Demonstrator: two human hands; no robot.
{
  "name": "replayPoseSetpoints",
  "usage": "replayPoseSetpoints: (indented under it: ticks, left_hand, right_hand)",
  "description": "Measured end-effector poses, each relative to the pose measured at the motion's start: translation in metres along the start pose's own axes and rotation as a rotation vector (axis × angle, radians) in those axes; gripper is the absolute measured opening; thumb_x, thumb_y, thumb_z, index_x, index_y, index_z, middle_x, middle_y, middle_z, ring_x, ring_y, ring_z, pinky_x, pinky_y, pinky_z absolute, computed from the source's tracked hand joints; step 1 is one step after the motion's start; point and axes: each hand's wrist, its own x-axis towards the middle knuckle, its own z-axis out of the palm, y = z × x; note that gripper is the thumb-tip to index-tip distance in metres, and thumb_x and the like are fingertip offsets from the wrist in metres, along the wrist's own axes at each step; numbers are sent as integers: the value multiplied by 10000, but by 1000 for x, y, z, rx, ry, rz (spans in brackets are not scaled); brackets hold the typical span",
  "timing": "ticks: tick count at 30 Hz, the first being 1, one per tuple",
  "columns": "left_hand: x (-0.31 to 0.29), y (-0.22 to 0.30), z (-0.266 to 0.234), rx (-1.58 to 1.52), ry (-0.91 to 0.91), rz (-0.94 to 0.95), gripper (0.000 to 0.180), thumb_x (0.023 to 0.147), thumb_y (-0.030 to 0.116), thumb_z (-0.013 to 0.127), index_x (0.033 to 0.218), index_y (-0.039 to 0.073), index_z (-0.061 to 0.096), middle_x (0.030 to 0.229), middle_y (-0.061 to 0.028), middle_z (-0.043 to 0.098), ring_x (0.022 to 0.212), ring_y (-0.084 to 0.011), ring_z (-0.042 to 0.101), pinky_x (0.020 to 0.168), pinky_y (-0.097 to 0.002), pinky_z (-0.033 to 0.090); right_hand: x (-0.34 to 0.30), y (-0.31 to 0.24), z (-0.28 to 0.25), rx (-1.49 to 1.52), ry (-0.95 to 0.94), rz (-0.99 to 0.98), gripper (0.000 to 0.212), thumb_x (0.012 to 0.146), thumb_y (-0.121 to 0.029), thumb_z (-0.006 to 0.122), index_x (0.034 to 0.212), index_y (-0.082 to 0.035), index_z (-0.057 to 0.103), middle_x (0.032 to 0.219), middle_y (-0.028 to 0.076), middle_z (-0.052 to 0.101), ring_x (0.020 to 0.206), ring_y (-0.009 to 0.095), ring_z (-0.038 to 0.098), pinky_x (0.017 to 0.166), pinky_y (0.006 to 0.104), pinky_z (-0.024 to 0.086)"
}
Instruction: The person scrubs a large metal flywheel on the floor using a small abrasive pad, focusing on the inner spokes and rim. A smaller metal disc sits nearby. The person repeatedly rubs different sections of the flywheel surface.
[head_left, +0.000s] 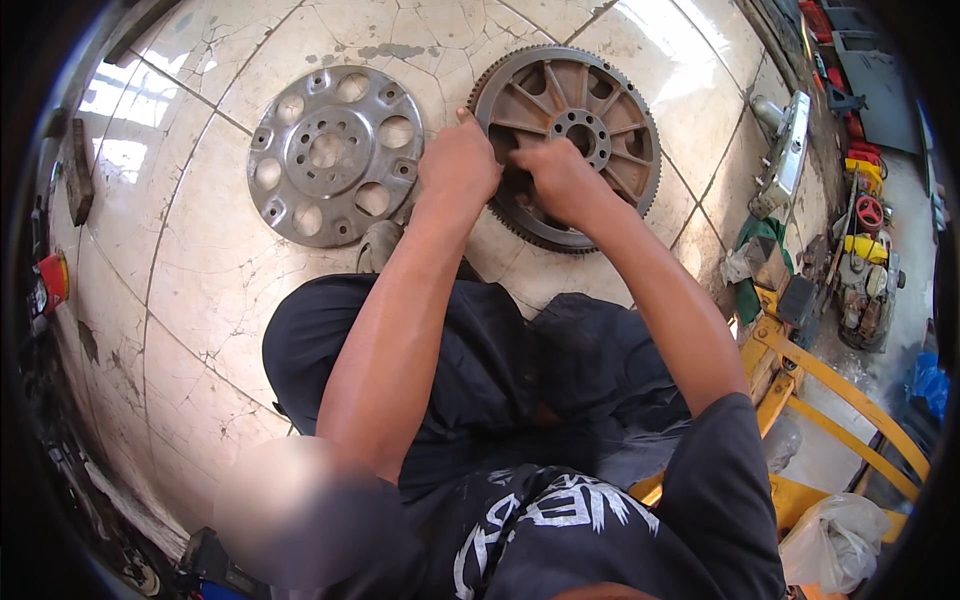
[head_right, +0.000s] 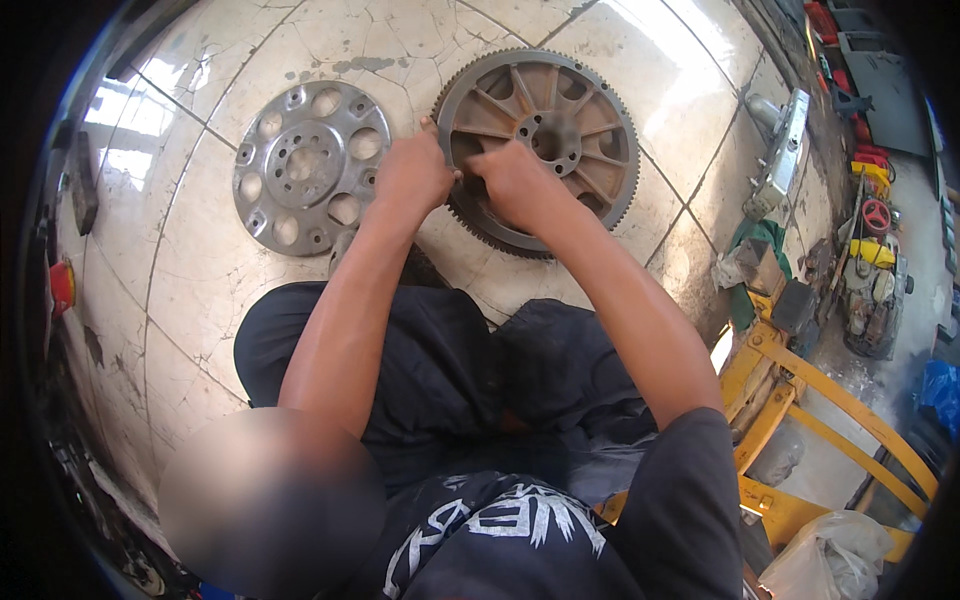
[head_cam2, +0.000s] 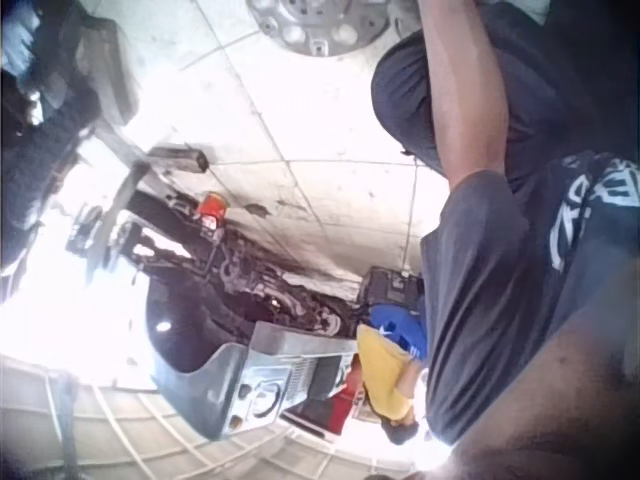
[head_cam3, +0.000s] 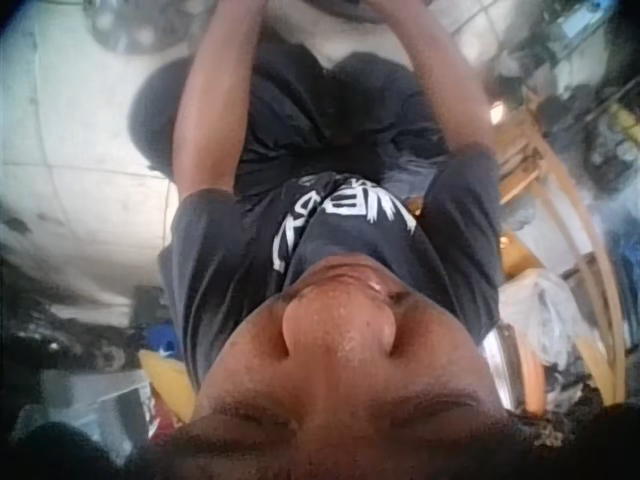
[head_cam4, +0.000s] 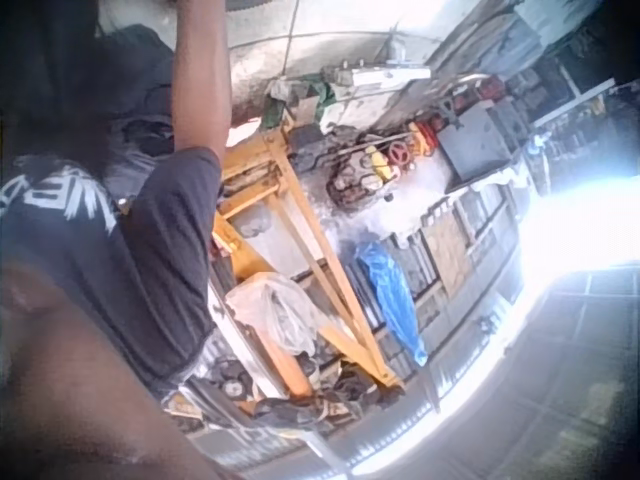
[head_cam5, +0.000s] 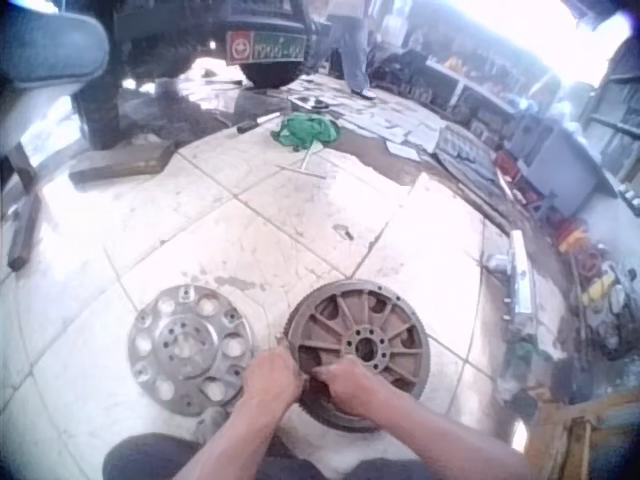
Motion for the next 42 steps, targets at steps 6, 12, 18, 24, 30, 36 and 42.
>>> replayPoseSetpoints:
  ticks: [6,12,18,24,30,36,42]
  left_hand:
    - [-12,3,-5,1,144,24,644,905,349,831,1437,47,629,1174,-243,759,1099,-408,739,914,-514,602]
    - [-17,19,-14,-383,-101,250,444,937,415,812,1213,67,792,971,-168,798,889,-299,777,812,-430,602]
    - [-18,20,0,-801,-306,303,369,997,340,775,1162,10,808,910,-101,808,802,-148,751,734,-323,584]
    - [-18,15,-16,-1138,-395,183,403,1026,256,746,1285,-51,704,1128,-106,769,1007,-192,740,882,-342,622]
    - [-16,15,-17,-1174,-439,174,391,1021,225,754,1289,-56,707,1126,-130,770,995,-197,755,861,-347,646]
    - [-14,15,-12,-1089,-304,243,359,1011,254,769,1219,-38,764,1028,-98,796,899,-171,759,820,-328,625]
    - [-15,17,-15,-640,-29,314,394,946,373,826,1119,19,827,901,-113,807,859,-189,758,785,-357,578]
  right_hand:
    - [-29,-15,-24,184,206,183,136,855,15,725,985,-13,757,907,213,767,887,340,774,789,431,602]
    - [-92,-26,-3,728,756,466,117,912,-71,824,985,-10,755,940,104,810,878,162,781,765,331,587]
    - [-58,-8,0,581,809,336,207,876,-51,849,1069,-14,786,1019,82,817,941,137,758,857,295,578]
    - [-45,-6,-13,714,662,253,235,865,-86,859,1089,-32,811,1119,97,806,1020,172,753,907,318,576]
    - [-47,-1,-17,767,577,283,253,869,-142,870,1095,-39,822,1111,97,804,984,172,760,891,315,594]
    - [-45,0,-16,830,517,309,310,871,-104,865,1159,-14,794,1056,94,810,926,167,769,867,298,603]
    - [-41,5,-5,818,524,364,273,889,-126,853,1142,-35,805,1047,95,818,944,161,774,854,304,593]
